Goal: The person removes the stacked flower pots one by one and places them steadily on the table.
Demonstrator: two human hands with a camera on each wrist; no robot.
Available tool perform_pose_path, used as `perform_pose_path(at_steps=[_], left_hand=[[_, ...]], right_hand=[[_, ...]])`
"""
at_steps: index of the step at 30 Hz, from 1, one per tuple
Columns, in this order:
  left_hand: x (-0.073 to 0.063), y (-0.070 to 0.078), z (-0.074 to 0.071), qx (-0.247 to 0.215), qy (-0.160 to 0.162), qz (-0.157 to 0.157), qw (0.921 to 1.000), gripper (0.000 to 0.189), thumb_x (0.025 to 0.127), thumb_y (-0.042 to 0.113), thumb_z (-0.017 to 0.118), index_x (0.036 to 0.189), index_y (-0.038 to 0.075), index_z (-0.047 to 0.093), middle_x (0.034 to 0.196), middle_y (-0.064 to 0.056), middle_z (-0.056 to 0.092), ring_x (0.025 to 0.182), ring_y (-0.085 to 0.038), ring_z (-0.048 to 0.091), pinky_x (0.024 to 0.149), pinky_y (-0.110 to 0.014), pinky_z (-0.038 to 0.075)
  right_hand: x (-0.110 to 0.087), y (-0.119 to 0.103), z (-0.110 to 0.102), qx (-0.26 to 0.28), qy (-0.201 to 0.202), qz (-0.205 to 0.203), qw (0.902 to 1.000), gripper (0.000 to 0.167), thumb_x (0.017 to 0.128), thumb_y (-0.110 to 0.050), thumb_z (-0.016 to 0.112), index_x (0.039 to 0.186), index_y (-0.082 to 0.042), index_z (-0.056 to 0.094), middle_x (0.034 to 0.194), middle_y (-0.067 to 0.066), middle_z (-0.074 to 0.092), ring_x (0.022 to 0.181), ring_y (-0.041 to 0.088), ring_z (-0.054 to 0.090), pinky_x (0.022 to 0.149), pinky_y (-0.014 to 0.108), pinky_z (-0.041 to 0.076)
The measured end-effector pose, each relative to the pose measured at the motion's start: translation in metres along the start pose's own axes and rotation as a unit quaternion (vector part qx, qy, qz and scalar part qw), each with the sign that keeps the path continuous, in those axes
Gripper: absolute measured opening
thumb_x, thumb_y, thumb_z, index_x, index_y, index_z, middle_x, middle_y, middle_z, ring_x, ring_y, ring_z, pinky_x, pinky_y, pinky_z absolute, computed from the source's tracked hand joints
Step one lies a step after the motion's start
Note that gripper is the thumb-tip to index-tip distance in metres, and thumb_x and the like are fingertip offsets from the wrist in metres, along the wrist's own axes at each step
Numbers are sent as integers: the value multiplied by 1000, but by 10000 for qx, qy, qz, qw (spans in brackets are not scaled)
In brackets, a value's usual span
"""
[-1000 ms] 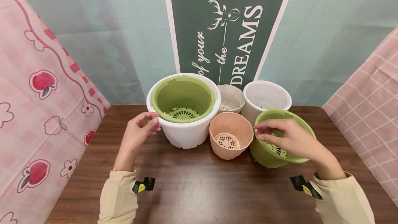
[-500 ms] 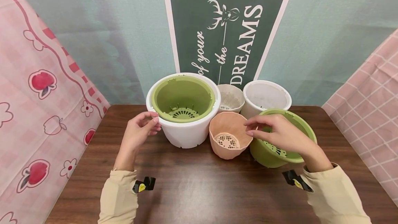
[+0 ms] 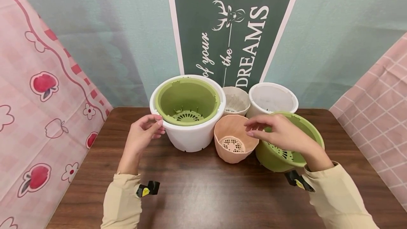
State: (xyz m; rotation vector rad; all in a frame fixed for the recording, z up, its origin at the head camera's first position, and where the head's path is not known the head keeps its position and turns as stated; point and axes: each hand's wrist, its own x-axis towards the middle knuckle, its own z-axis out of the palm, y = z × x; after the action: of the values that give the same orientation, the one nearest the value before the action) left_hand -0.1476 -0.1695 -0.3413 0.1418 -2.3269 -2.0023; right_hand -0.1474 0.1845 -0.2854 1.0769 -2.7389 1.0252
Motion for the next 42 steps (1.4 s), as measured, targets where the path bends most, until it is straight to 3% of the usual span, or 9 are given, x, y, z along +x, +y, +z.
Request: perform_pose_path(at_steps=[33, 42], left_hand=[[2, -4, 1, -115, 51, 49, 9999, 23, 89, 6, 59, 107, -7, 54, 67, 0, 62, 62, -9, 62, 61, -28, 53], [2, -5, 1, -115, 55, 80, 9999, 23, 89, 6, 59, 106, -7, 54, 67, 0, 62, 62, -9, 62, 61, -26, 53]], right_hand=[[33, 0, 5, 562, -317, 92, 9979, 16, 84, -2, 63, 100, 0, 65, 88, 2, 67, 78, 13, 61, 70, 27, 51], [41, -2, 5, 475, -377, 129, 9981, 15, 84, -3, 64, 99, -2, 66, 89, 5, 67, 79, 12, 61, 71, 27, 50]])
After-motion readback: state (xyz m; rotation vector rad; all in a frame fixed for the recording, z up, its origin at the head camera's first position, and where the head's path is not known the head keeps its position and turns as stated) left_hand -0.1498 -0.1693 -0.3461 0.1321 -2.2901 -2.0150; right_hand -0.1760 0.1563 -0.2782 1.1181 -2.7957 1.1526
